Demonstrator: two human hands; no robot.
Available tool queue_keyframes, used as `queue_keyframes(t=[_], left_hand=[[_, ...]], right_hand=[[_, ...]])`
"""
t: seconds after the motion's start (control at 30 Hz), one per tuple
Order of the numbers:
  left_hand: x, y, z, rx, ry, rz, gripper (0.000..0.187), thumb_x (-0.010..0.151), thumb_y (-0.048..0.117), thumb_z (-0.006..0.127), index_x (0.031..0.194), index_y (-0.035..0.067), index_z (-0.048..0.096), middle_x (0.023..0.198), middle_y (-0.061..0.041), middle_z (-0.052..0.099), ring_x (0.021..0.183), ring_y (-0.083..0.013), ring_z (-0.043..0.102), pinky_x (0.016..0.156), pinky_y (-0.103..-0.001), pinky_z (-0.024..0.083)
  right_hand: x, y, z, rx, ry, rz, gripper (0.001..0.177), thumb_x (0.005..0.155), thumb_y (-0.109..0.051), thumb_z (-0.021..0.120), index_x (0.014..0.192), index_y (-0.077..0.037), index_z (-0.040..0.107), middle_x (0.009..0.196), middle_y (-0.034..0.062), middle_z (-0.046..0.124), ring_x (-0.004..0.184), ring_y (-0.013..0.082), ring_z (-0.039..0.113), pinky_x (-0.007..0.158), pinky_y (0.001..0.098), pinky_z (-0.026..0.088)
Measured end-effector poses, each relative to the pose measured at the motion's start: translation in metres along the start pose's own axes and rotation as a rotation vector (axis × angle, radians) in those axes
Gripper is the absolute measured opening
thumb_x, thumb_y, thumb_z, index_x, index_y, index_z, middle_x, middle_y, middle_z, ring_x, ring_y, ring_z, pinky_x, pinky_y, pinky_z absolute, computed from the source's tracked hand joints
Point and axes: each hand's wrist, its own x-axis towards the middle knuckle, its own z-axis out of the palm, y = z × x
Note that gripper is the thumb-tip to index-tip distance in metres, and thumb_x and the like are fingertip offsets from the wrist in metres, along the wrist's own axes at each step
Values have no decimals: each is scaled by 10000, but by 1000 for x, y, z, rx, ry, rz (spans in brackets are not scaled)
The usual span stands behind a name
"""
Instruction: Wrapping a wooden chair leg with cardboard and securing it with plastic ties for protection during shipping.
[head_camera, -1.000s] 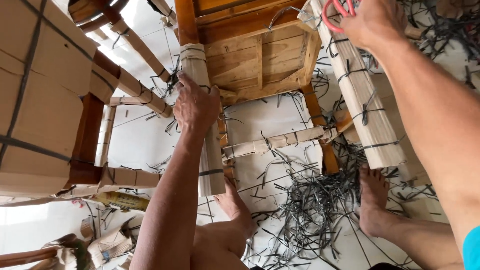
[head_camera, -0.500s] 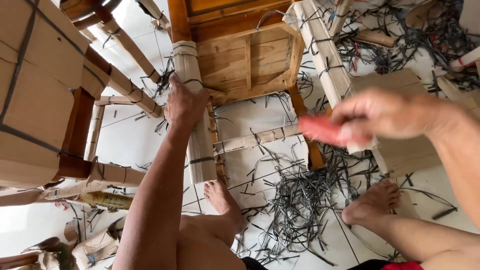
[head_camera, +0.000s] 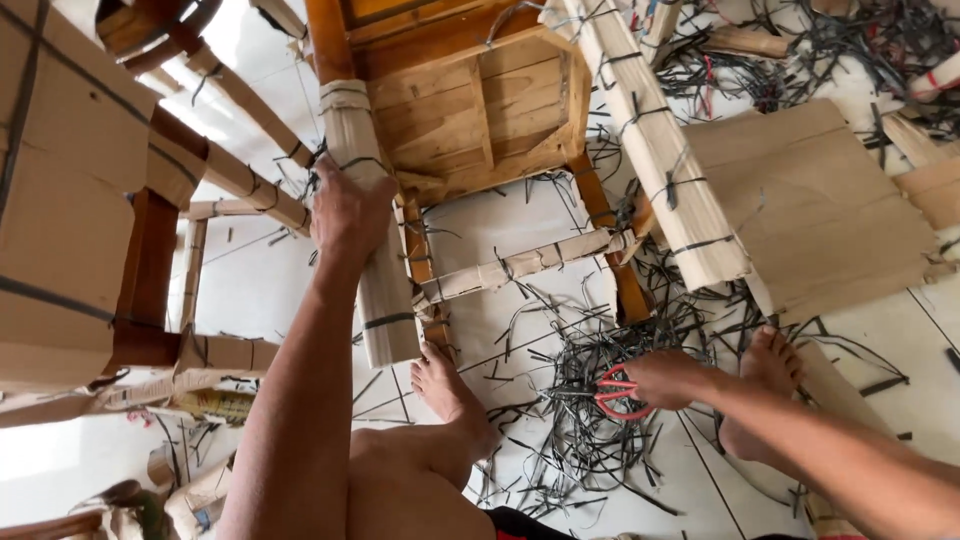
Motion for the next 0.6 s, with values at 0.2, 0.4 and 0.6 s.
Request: queue_keyframes(t=[0.2, 0.4, 0.6], left_hand=[[10, -5, 4, -30, 35, 13, 775, 756, 428, 669, 1397, 108, 374, 1196, -249, 652, 1196, -470, 624, 998, -602, 478], [9, -8, 4, -63, 25, 21, 856, 727, 448, 691, 1441, 111, 359, 1178, -254, 664, 1188, -458, 636, 999, -602, 479], [4, -3, 3, -102, 49, 21, 871, 729, 465, 726, 1443, 99, 386, 1165, -255, 673, 1179, -451, 652, 993, -582, 495]], right_hand=[[63, 37, 101, 285, 242, 55, 250, 991, -226, 564, 1120, -35, 659, 984, 220, 705, 918, 407, 727, 773, 451, 577], [37, 15, 39, 487, 163, 32, 360, 1046, -161, 448, 1287, -5, 665, 965, 188, 697, 863, 266, 710, 798, 324, 574], [28, 85, -64, 1711, 717, -171, 376, 1120, -470, 388, 1068, -189, 632, 929, 54, 723, 820, 206, 710, 748, 354, 546]])
